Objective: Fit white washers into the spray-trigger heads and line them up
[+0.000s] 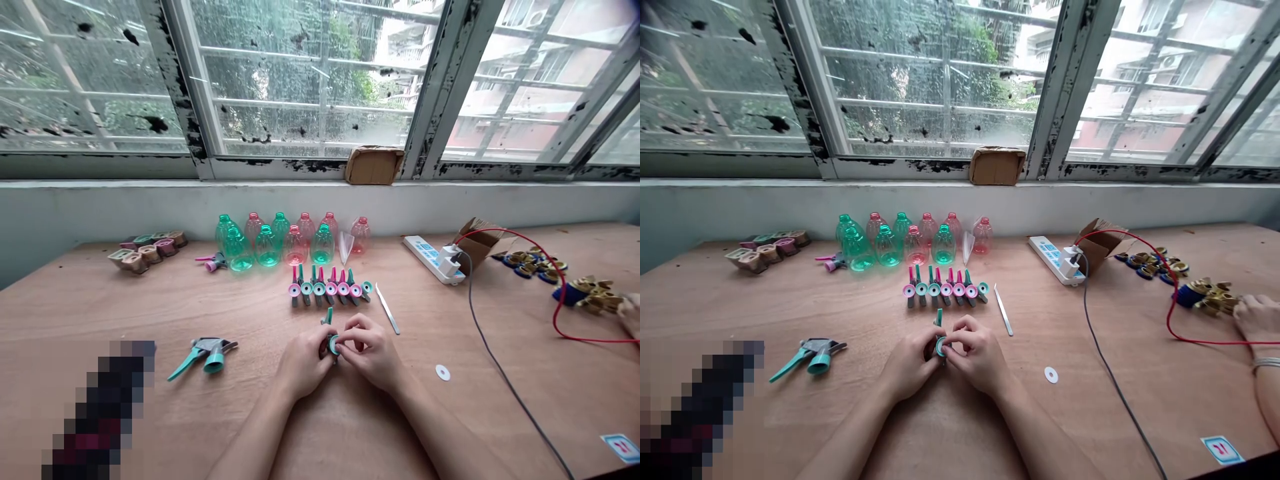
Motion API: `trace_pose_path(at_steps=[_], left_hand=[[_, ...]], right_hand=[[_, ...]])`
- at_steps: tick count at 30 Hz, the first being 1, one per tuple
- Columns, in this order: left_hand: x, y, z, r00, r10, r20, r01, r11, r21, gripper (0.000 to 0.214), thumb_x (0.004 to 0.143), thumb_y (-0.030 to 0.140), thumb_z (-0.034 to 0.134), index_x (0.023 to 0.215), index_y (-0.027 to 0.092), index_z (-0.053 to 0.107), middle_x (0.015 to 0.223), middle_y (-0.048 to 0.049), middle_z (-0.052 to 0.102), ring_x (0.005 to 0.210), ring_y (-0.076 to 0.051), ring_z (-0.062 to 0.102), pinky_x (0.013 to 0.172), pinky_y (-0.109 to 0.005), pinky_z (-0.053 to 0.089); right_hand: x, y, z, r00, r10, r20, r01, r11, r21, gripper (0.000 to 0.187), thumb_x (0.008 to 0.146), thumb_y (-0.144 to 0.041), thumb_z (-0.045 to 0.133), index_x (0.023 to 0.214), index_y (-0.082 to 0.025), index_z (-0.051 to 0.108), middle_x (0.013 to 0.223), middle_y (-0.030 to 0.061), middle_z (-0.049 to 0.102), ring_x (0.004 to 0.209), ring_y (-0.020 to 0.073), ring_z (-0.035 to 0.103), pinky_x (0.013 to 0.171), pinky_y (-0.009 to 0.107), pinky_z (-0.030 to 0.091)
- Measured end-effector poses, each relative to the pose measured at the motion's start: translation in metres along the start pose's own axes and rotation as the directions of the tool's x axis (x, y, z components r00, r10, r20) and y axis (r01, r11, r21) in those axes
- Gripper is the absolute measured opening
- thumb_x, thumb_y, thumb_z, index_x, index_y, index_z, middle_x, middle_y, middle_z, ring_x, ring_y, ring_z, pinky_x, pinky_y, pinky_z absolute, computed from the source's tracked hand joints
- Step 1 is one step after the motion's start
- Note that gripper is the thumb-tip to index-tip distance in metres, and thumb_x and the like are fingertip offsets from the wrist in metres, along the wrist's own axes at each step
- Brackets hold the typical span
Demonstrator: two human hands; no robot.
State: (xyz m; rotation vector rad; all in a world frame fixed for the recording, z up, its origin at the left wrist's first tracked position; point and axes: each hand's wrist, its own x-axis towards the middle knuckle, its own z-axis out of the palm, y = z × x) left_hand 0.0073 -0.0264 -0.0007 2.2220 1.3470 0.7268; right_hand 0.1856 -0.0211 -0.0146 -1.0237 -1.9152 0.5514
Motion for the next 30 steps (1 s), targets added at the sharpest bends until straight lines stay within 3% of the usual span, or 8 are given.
trace_pose_path(at_steps=[15,24,30], left_hand=[[0.0,0.001,-0.001,1.0,-0.009,0.0,0.009,1.0,0.008,0.025,0.077,0.015,0.054,0.099,0.024,0.061,0.083,-0.0008,0.067,0.068,-0.015,0.058,0.059,-0.023,0.037],[0.0,0.001,0.002,0.998,-0.061,-0.015,0.061,0.998,0.02,0.023,0.077,0.017,0.054,0.098,0.024,0.061,0.074,0.0016,0.063,0.064,-0.013,0.055,0.056,-0.022,0.033],[-0.001,0.005,0.005,0.993,-0.106,-0.053,0.108,0.993,0.044,0.02,0.079,0.018,0.052,0.096,0.025,0.061,0.07,0.0021,0.061,0.062,-0.013,0.055,0.056,-0.022,0.032]], right_hand=[[0.0,-0.005,0.0,0.999,0.046,0.003,-0.046,0.998,-0.047,0.012,0.081,-0.024,0.065,0.086,-0.026,0.077,0.081,0.0021,0.063,0.055,0.0087,0.05,0.053,0.023,0.041],[-0.002,-0.009,-0.001,0.999,0.001,-0.032,-0.006,0.991,-0.132,0.013,0.079,-0.02,0.066,0.084,-0.025,0.077,0.073,0.0002,0.059,0.056,0.0088,0.05,0.054,0.022,0.038],[-0.001,-0.012,0.0,0.999,0.036,-0.033,-0.041,0.987,-0.154,0.014,0.082,-0.02,0.063,0.085,-0.024,0.076,0.068,-0.0003,0.057,0.059,0.0101,0.053,0.055,0.021,0.038]])
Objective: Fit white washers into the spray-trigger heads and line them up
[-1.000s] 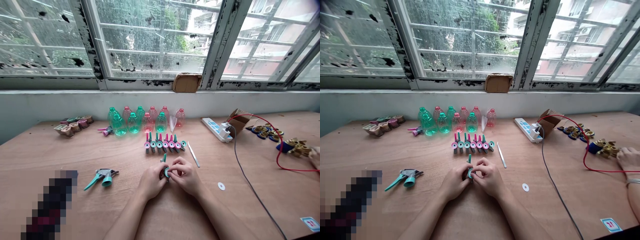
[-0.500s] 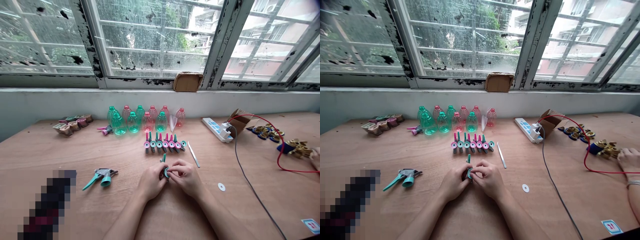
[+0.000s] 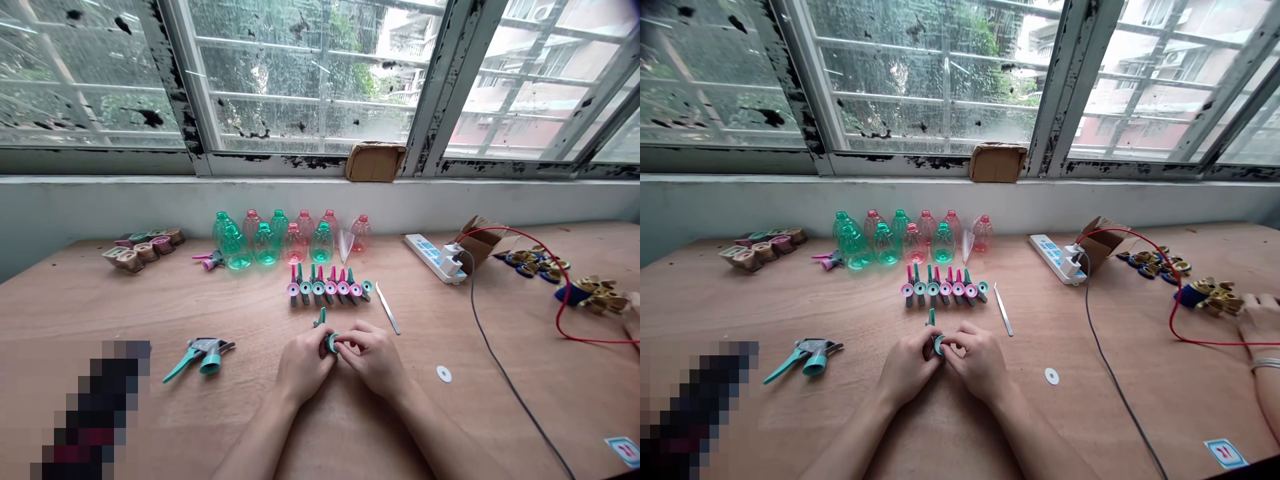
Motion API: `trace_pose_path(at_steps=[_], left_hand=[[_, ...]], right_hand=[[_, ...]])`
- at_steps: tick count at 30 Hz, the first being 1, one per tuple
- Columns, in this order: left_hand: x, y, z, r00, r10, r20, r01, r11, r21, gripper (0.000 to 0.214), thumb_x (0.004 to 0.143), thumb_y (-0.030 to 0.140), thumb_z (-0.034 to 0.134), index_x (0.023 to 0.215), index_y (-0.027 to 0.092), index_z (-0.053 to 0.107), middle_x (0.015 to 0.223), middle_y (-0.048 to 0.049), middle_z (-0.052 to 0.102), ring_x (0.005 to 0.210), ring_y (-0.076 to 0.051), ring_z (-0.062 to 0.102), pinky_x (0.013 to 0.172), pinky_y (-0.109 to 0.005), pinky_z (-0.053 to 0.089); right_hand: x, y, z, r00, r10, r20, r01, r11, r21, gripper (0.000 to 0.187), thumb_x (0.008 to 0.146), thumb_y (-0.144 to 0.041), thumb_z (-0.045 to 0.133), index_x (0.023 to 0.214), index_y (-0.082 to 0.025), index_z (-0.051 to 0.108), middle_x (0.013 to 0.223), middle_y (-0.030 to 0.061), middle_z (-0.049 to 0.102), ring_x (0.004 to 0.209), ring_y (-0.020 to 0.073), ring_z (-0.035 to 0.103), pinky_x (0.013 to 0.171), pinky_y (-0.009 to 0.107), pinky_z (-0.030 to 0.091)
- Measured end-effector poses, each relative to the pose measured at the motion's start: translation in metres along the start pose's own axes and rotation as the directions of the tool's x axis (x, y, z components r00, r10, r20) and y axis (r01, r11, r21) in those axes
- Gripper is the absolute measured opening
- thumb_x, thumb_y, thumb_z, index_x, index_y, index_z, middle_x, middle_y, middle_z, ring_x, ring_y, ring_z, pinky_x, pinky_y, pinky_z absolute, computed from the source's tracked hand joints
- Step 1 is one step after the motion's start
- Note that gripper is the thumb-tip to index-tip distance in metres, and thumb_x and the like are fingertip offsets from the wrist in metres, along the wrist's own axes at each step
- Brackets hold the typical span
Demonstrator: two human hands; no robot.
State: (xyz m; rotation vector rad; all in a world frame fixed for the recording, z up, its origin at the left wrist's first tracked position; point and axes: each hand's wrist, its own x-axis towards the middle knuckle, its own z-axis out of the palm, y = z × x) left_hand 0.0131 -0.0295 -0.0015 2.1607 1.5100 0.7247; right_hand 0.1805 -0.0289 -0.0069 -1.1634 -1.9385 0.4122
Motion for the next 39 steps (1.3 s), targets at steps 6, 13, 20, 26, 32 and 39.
trace_pose_path(at_steps=[6,13,20,26,32,39], left_hand=[[0.001,0.001,0.0,1.0,-0.002,0.012,0.002,1.0,0.015,0.02,0.079,0.019,0.052,0.096,0.024,0.06,0.068,0.0022,0.061,0.061,-0.013,0.055,0.055,-0.022,0.031],[0.002,0.001,0.001,1.0,0.009,0.019,-0.01,0.999,0.037,0.022,0.077,0.017,0.053,0.097,0.025,0.06,0.069,0.0024,0.061,0.061,-0.014,0.055,0.057,-0.022,0.032],[0.003,0.002,0.0,0.999,0.027,0.027,-0.028,0.999,0.025,0.021,0.076,0.016,0.052,0.094,0.025,0.06,0.067,0.0032,0.06,0.06,-0.013,0.054,0.055,-0.022,0.032],[0.003,0.001,0.001,0.999,0.038,0.012,-0.038,0.999,0.019,0.023,0.075,0.015,0.053,0.095,0.025,0.06,0.066,0.0041,0.06,0.058,-0.012,0.054,0.055,-0.022,0.032],[0.001,-0.002,0.003,0.995,0.068,-0.068,-0.072,0.995,-0.065,0.02,0.078,0.017,0.055,0.097,0.023,0.061,0.064,0.0047,0.058,0.057,-0.011,0.053,0.054,-0.021,0.036],[0.002,-0.012,-0.026,0.815,0.067,-0.575,-0.063,0.998,0.027,0.024,0.083,0.025,0.055,0.106,0.02,0.063,0.079,-0.0012,0.06,0.064,-0.012,0.051,0.065,-0.024,0.045]], right_hand=[[0.0,-0.001,0.0,1.0,0.019,-0.006,-0.018,1.0,0.012,0.013,0.081,-0.02,0.064,0.084,-0.024,0.076,0.066,-0.0006,0.056,0.057,0.01,0.053,0.054,0.021,0.038],[0.0,0.0,-0.001,1.0,0.019,-0.011,-0.019,0.999,0.031,0.013,0.08,-0.018,0.064,0.083,-0.023,0.075,0.066,-0.0003,0.056,0.058,0.0105,0.053,0.054,0.021,0.037],[-0.001,-0.002,-0.001,0.999,0.03,-0.018,-0.029,0.999,0.025,0.013,0.079,-0.017,0.064,0.08,-0.022,0.075,0.065,-0.0005,0.056,0.057,0.0102,0.052,0.054,0.021,0.038],[0.0,-0.001,-0.001,1.0,0.013,-0.027,-0.012,0.999,0.032,0.012,0.079,-0.018,0.063,0.08,-0.022,0.075,0.064,-0.0006,0.055,0.057,0.0104,0.052,0.053,0.021,0.037],[0.0,-0.003,-0.003,0.998,-0.047,-0.035,0.051,0.992,0.119,0.014,0.084,-0.02,0.059,0.091,-0.02,0.071,0.066,-0.0005,0.055,0.057,0.0104,0.05,0.055,0.022,0.039],[-0.003,-0.001,-0.007,0.985,-0.098,-0.142,0.124,0.975,0.186,0.023,0.085,-0.023,0.058,0.106,-0.019,0.065,0.063,-0.0025,0.052,0.054,0.0106,0.046,0.055,0.024,0.04]])
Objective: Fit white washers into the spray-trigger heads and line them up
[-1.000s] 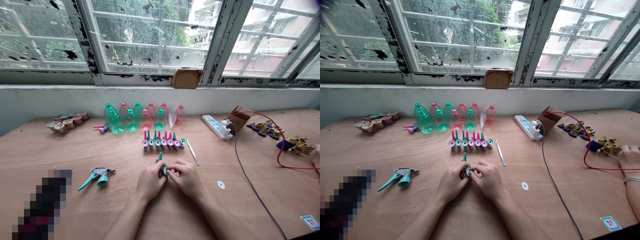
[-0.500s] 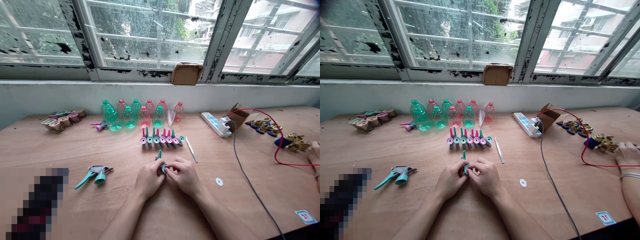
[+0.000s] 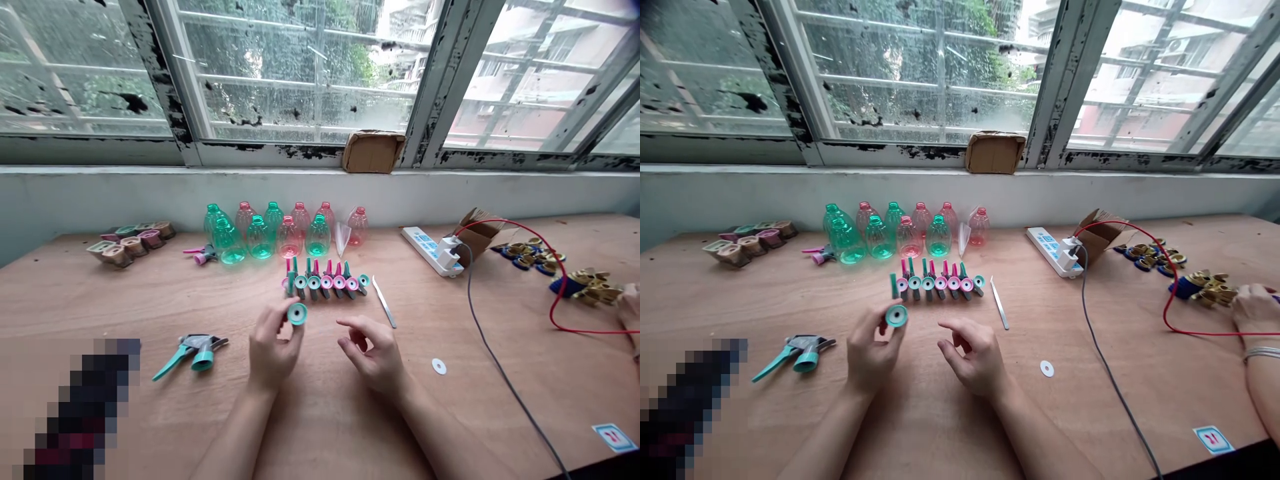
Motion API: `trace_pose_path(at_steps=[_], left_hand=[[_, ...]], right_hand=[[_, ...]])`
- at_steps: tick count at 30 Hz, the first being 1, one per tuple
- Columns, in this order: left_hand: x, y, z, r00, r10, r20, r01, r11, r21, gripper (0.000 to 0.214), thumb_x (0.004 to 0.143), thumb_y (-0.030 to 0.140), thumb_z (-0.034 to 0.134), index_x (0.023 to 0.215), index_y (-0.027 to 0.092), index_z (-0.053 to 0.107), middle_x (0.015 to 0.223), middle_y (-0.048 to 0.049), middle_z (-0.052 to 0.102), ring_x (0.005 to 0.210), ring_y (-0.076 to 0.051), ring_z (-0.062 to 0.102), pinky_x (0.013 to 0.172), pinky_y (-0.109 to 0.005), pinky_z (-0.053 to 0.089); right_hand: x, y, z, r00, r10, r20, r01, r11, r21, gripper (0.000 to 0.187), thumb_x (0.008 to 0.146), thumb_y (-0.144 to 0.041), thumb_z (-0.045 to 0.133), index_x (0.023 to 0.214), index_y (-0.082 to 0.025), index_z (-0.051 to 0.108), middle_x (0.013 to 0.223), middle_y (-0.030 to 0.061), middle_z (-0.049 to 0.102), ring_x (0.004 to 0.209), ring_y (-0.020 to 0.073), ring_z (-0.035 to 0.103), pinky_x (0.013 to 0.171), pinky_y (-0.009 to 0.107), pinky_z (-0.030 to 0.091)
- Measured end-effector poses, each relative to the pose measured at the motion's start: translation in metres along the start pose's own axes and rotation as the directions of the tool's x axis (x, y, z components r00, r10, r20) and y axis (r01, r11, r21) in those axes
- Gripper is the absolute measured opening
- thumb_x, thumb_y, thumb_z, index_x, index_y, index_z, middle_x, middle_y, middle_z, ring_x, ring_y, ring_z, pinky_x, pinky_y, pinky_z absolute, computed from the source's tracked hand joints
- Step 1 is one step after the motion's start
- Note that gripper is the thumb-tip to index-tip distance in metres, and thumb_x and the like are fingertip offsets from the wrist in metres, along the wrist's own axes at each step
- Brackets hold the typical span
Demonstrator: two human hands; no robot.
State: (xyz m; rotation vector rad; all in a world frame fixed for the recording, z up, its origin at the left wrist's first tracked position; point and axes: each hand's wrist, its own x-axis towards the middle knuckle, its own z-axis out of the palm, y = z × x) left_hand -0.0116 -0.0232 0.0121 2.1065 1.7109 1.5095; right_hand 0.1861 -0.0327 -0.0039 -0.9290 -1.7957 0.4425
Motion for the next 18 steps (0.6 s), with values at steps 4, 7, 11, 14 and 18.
trace_pose_path(at_steps=[4,7,11,14,18], left_hand=[[0.019,-0.025,-0.008,0.956,-0.235,-0.176,0.244,0.969,0.031,0.031,0.083,0.036,0.056,0.108,0.019,0.063,0.09,-0.0042,0.056,0.074,-0.015,0.054,0.064,-0.025,0.05],[0.028,-0.044,-0.006,0.932,-0.337,-0.132,0.333,0.941,-0.052,0.031,0.08,0.037,0.058,0.103,0.017,0.064,0.091,-0.0043,0.058,0.075,-0.016,0.06,0.065,-0.025,0.052],[0.039,-0.058,-0.001,0.922,-0.385,-0.03,0.383,0.922,-0.057,0.031,0.076,0.034,0.059,0.1,0.016,0.066,0.093,-0.0055,0.064,0.075,-0.017,0.064,0.071,-0.026,0.053],[0.049,-0.064,0.003,0.933,-0.359,0.016,0.359,0.933,-0.01,0.031,0.075,0.033,0.058,0.1,0.015,0.067,0.096,-0.0068,0.065,0.078,-0.018,0.066,0.074,-0.027,0.053],[0.059,-0.07,0.009,0.945,-0.305,0.116,0.302,0.952,0.045,0.031,0.075,0.031,0.056,0.099,0.015,0.066,0.098,-0.0082,0.065,0.079,-0.019,0.066,0.076,-0.029,0.053]], right_hand=[[0.003,0.001,-0.001,0.998,0.024,0.065,-0.022,1.0,-0.022,0.015,0.086,-0.025,0.056,0.091,-0.018,0.068,0.062,-0.0009,0.053,0.054,0.0106,0.047,0.055,0.024,0.039],[0.004,0.0,0.0,0.991,0.034,0.127,-0.031,0.999,-0.022,0.014,0.085,-0.025,0.057,0.088,-0.018,0.069,0.062,-0.0009,0.054,0.054,0.0103,0.048,0.054,0.023,0.038],[0.004,0.001,0.002,0.982,0.037,0.183,-0.034,0.999,-0.022,0.013,0.085,-0.024,0.058,0.086,-0.018,0.07,0.062,-0.0013,0.054,0.055,0.0099,0.049,0.055,0.022,0.037],[0.004,0.004,0.003,0.98,0.05,0.194,-0.045,0.999,-0.029,0.013,0.084,-0.024,0.059,0.085,-0.018,0.07,0.061,-0.0017,0.054,0.055,0.0098,0.049,0.055,0.022,0.036],[0.005,0.006,0.004,0.977,0.06,0.204,-0.054,0.998,-0.037,0.012,0.084,-0.024,0.059,0.083,-0.018,0.07,0.061,-0.0018,0.056,0.055,0.0097,0.05,0.057,0.022,0.037]])
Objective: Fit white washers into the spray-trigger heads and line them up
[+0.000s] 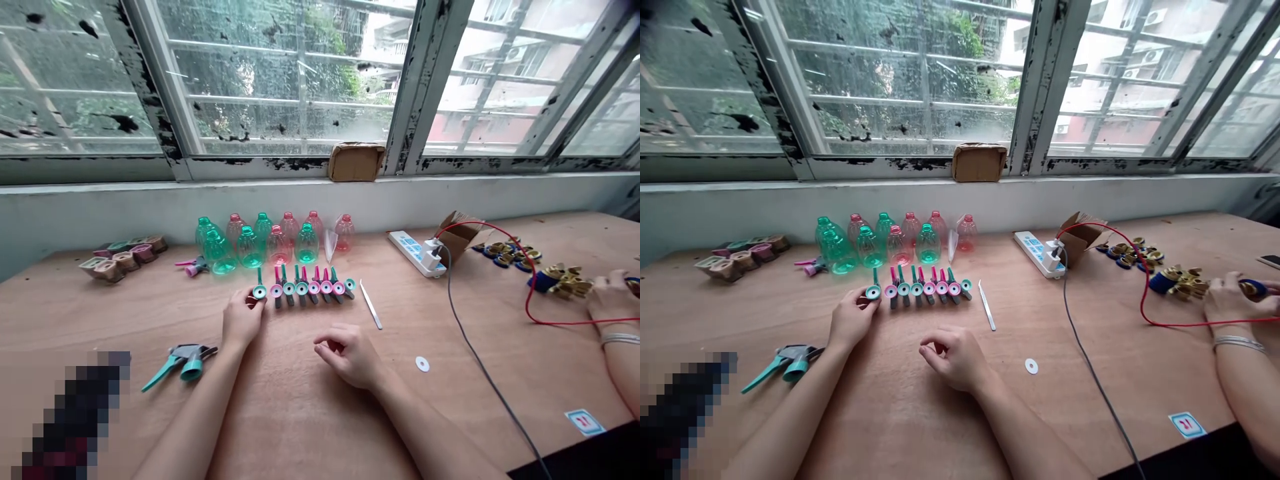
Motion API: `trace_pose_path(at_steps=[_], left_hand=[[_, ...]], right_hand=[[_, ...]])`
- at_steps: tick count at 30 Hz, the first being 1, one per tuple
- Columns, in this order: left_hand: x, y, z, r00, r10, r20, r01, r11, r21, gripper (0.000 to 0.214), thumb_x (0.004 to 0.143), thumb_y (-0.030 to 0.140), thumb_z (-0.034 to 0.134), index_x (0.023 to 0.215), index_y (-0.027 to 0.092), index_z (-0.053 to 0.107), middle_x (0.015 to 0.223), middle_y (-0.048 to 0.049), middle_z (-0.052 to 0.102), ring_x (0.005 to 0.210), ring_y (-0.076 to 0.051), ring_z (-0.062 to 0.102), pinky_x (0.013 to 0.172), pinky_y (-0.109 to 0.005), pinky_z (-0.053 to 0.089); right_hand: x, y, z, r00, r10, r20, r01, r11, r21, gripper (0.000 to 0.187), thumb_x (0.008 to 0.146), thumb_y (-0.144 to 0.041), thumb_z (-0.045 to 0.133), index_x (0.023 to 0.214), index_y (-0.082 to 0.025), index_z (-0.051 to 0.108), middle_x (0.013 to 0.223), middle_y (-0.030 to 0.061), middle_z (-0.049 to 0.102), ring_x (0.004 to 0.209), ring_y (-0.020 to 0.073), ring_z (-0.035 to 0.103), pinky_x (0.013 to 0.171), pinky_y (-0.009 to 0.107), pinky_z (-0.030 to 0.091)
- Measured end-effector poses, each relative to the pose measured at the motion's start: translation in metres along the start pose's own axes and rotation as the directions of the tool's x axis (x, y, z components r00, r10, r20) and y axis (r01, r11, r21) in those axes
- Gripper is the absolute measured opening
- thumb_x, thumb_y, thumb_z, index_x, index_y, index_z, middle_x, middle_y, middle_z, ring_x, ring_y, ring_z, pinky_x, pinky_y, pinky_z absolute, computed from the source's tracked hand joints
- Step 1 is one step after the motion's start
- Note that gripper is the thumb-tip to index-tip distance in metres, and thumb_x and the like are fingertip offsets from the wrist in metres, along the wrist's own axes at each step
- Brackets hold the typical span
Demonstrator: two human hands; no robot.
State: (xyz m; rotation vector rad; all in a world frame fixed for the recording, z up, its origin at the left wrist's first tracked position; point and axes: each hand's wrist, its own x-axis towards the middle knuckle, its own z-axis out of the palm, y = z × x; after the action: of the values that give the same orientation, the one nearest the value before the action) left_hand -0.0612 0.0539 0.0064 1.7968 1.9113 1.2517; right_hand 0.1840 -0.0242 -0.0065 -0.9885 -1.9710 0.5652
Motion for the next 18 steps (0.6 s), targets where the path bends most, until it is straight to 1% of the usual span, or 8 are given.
trace_pose_path(at_steps=[5,12,15,18], left_hand=[[0.003,0.0,0.003,0.999,0.004,0.046,-0.004,1.0,0.016,0.031,0.073,0.027,0.056,0.1,0.015,0.066,0.101,-0.0084,0.066,0.078,-0.02,0.066,0.076,-0.03,0.054],[0.007,0.001,0.006,0.997,0.014,0.071,-0.014,1.0,-0.001,0.036,0.071,0.025,0.056,0.104,0.016,0.065,0.105,-0.0077,0.064,0.079,-0.018,0.066,0.077,-0.029,0.054],[0.007,-0.001,0.006,0.995,0.018,0.099,-0.017,1.0,-0.009,0.046,0.069,0.026,0.058,0.113,0.016,0.061,0.105,-0.0079,0.062,0.079,-0.017,0.065,0.075,-0.029,0.054],[0.001,-0.001,-0.003,0.993,0.039,0.111,-0.047,0.996,0.079,0.064,0.067,0.031,0.062,0.128,0.017,0.05,0.108,-0.0091,0.058,0.084,-0.02,0.062,0.079,-0.033,0.053]], right_hand=[[0.0,-0.001,-0.002,1.0,0.003,0.024,-0.003,1.0,-0.003,0.012,0.084,-0.024,0.06,0.082,-0.019,0.07,0.063,-0.0015,0.058,0.056,0.0098,0.051,0.057,0.021,0.038],[0.001,-0.001,-0.003,0.999,0.008,0.052,-0.007,1.0,-0.021,0.011,0.083,-0.024,0.06,0.081,-0.019,0.069,0.063,-0.0016,0.058,0.056,0.0099,0.052,0.057,0.021,0.038],[0.0,0.0,-0.002,0.999,0.006,0.051,-0.005,1.0,-0.02,0.011,0.083,-0.023,0.06,0.081,-0.019,0.069,0.063,-0.0015,0.058,0.056,0.0098,0.052,0.057,0.021,0.038],[0.0,0.001,-0.003,0.999,-0.001,0.047,0.002,1.0,-0.02,0.011,0.083,-0.023,0.06,0.082,-0.019,0.069,0.063,-0.0015,0.058,0.057,0.0097,0.052,0.057,0.021,0.038]])
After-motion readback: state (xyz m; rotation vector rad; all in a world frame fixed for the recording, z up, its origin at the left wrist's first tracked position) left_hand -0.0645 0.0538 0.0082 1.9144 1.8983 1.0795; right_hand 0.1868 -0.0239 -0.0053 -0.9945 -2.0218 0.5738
